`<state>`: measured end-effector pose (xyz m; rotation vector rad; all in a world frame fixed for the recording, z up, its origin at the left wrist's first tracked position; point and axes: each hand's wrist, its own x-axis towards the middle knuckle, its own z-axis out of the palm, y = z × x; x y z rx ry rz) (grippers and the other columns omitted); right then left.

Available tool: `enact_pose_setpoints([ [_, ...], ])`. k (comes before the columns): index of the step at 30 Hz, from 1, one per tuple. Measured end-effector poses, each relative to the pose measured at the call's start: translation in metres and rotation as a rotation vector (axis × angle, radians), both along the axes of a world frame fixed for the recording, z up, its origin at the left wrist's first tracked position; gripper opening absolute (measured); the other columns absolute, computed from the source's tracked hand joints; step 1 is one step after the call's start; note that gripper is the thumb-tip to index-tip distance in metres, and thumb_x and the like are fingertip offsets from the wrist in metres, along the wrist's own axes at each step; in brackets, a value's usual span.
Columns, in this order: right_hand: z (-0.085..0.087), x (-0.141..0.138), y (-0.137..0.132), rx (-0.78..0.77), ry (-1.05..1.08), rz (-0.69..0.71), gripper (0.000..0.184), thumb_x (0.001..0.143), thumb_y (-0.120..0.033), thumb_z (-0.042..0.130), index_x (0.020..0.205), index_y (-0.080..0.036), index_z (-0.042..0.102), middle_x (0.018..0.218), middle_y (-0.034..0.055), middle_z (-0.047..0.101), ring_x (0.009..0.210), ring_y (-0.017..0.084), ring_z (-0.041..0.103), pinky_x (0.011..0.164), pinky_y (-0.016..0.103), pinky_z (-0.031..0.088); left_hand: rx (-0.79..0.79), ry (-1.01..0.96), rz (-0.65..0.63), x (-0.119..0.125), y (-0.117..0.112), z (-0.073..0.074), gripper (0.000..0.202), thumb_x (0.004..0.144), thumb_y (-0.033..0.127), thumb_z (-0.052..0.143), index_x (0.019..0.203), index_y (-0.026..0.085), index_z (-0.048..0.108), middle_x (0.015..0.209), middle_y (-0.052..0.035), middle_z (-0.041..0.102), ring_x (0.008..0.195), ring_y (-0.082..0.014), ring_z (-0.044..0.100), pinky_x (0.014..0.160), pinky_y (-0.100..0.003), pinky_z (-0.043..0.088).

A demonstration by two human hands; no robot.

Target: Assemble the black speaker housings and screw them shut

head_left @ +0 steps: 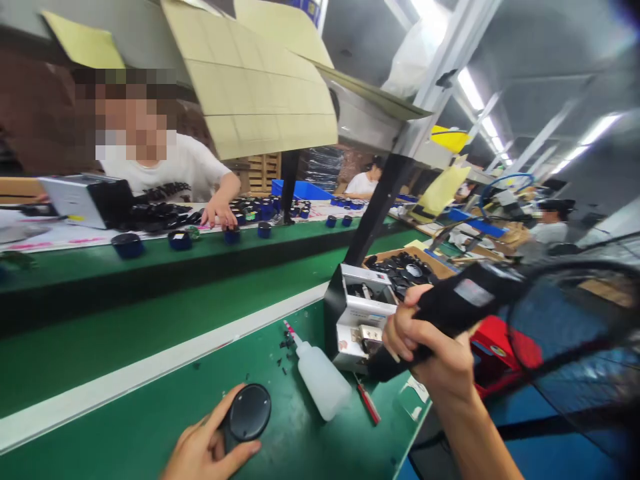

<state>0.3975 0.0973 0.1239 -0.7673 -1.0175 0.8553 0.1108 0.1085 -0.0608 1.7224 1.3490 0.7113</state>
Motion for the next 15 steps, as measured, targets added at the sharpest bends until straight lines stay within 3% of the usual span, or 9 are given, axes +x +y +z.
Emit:
enact_pose_setpoints([
  [4,-0.012,-0.062,0.000,0.015,0.025,0.237,0.022,0.080,-0.022,0.068,0.092,-0.027,0.050,0.050,-0.0116,0.050,0.036,0.007,0.039,0.038,0.020,0.039,0.004,0.017,-0.061,-0.002,0.003,0.008,0.074,0.071,0.044,0.068,0.136,0.011,0.057,0.044,0.0115,0.038,0.044,-0.0132,0.039,0.047,-0.022,0.035],
  [8,-0.032,-0.119,0.010,-0.035,0.032,0.431,0.025,0.082,-0.027,0.066,0.093,-0.026,0.044,0.050,-0.0131,0.046,0.037,0.006,0.036,0.040,0.019,0.035,0.043,-0.014,-0.066,-0.003,0.002,0.008,0.069,0.071,0.041,0.071,0.135,0.020,0.058,0.054,0.0072,0.054,0.048,-0.0139,0.046,0.047,-0.021,0.038],
  [11,-0.041,-0.137,0.016,-0.078,-0.009,0.454,0.025,0.080,-0.025,0.066,0.091,-0.026,0.043,0.050,-0.0130,0.044,0.038,0.006,0.036,0.041,0.020,0.033,0.075,-0.056,-0.084,-0.003,0.000,0.006,0.061,0.073,0.045,0.074,0.131,0.028,0.061,0.062,0.0044,0.065,0.053,-0.0164,0.056,0.050,-0.021,0.045],
  [15,-0.041,-0.142,0.017,-0.133,-0.071,0.433,0.028,0.076,-0.025,0.066,0.089,-0.026,0.042,0.048,-0.0138,0.042,0.036,0.007,0.035,0.040,0.021,0.033,0.100,-0.095,-0.086,-0.004,-0.001,0.007,0.054,0.074,0.047,0.077,0.123,0.030,0.065,0.070,0.0015,0.072,0.071,-0.0223,0.068,0.062,-0.024,0.053],
])
